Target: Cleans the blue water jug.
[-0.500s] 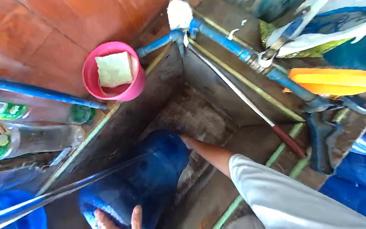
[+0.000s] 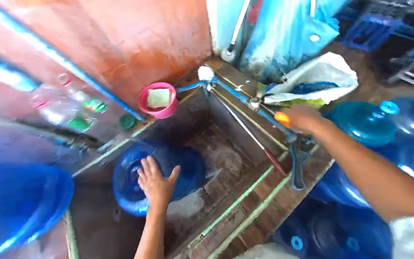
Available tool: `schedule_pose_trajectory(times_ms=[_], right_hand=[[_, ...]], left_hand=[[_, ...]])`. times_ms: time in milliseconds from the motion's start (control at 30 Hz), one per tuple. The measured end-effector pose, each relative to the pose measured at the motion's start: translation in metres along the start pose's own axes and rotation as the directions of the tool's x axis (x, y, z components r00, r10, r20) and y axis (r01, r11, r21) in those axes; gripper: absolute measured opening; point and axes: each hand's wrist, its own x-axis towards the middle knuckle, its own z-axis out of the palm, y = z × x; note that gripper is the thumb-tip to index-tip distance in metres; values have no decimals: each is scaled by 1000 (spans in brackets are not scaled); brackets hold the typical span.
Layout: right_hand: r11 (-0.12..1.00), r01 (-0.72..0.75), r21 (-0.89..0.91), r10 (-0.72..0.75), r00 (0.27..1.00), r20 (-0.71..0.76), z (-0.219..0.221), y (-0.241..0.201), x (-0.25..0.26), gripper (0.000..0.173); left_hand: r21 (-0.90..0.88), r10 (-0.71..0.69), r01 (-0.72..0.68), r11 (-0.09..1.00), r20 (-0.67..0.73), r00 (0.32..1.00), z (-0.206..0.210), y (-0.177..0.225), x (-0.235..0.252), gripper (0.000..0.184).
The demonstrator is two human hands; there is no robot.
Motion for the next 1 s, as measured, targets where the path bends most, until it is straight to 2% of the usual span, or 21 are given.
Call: schedule_pose_trajectory(times_ms=[33,100,167,233,300,433,500,533,567,600,633,667,700,733,800,867,933,967,1000], right_hand=[[999,-4,41,5,1000,-13,12,21,-1,53],[995,8,99,-2,998,-57,28,47,0,53],[993,-32,113,46,991,-129,33,51,-9,46],[989,-99,112,119,974,-193,20,36,-29,45],[990,-107,92,126,964,-235,-8,2,-55,46],[986,138,90,-109,955,-277,-52,-105,-85,46],[945,301,128,-257,925,-279,-60,-154,-79,46],[919,361,158,-312,912,-268,-62,-176,-75,49],[893,410,185,-357,896,-263,-61,-197,-68,53],[871,442,212,-387,886,-258,-57,-220,-63,60],[857,458,236,-402,881,-248,-51,-245,-57,68],[855,458,244,-405,883,-238,-41,-270,-51,74],[864,445,236,-396,889,-229,-28,-296,-43,76],[873,429,234,-378,896,-232,-14,-321,-35,76],[863,432,261,-370,894,-255,8,-369,-33,73],[807,545,225,-503,836,-219,21,-405,-58,72],[738,664,124,-654,748,-113,23,-418,-79,74],[730,674,112,-669,738,-88,21,-413,-78,74],[755,644,124,-635,765,-104,16,-402,-67,73]], left_hand=[[0,-28,28,1000,28,999,-3,6,1,103],[1,-105,106,994,110,988,-6,17,4,104],[3,-154,155,988,162,975,-6,20,7,107],[-12,-158,162,987,162,974,-2,21,11,105],[-42,-149,158,987,160,976,2,31,15,97],[-118,-91,118,986,211,973,4,53,19,71],[-165,-137,156,974,124,983,-4,42,7,64],[-205,-227,227,952,27,974,-9,28,-3,68],[-280,-358,336,899,-29,933,-15,10,-12,79],[-397,-495,455,797,3,869,-18,-8,-20,91],[-539,-582,533,652,95,808,-18,-23,-25,98],[-663,-616,560,497,185,766,-9,-31,-27,97],[-757,-612,545,360,249,751,1,-33,-29,92],[-808,-601,516,286,269,753,9,-28,-29,92],[-835,-594,472,281,235,769,15,-12,-23,97],[-830,-594,461,314,207,777,17,-3,-15,100],[-819,-549,443,364,196,813,16,-16,-15,99],[-823,-506,420,383,193,841,16,-26,-19,98],[-821,-465,410,397,205,861,15,-34,-24,100]])
